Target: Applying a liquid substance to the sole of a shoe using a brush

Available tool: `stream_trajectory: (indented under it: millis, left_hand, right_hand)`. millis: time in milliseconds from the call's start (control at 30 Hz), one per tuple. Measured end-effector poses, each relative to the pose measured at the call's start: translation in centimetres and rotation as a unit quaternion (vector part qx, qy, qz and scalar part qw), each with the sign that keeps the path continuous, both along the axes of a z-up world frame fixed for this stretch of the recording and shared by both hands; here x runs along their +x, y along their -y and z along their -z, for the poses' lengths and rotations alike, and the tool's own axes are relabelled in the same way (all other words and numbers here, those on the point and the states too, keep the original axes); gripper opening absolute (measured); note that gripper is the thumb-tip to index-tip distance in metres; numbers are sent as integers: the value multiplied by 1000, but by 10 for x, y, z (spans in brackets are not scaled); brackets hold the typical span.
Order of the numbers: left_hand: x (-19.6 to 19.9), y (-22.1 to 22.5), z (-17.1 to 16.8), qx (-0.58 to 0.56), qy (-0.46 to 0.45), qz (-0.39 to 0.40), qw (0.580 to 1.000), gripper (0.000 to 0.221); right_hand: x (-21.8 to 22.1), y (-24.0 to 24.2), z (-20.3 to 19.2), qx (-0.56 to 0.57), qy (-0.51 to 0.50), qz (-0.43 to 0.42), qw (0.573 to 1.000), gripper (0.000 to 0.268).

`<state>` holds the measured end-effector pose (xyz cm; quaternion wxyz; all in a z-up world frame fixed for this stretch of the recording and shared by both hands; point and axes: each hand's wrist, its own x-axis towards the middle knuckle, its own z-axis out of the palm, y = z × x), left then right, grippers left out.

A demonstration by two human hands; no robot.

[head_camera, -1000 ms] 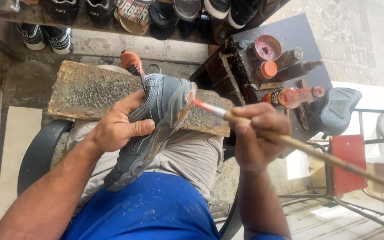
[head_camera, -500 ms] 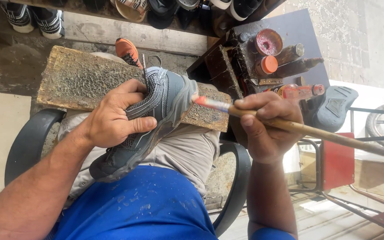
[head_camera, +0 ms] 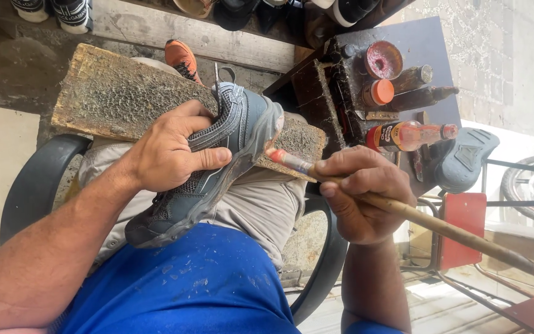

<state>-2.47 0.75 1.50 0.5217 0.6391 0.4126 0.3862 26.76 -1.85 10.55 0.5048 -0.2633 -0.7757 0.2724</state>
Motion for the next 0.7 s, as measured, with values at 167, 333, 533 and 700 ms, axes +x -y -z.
stream_trajectory:
  millis: [167,333,533,700]
  left_hand:
    - [0,-1,3,-34,-13,3,999,36]
    - [2,-4,15,-69,-36,-12,997,38]
    - [7,-4,1,-99,-36,-29,994,39]
    - [20,-6,-2,-191,28,-52,980,34]
  right_hand:
    - [1,0,4,8,3,7,1000,23]
    - [-7,2,13,-22,-49,5,999,22]
    - [-16,6,29,-43,-50,-20,998,24]
    - [-2,19,36,-99,-74,-20,992,27]
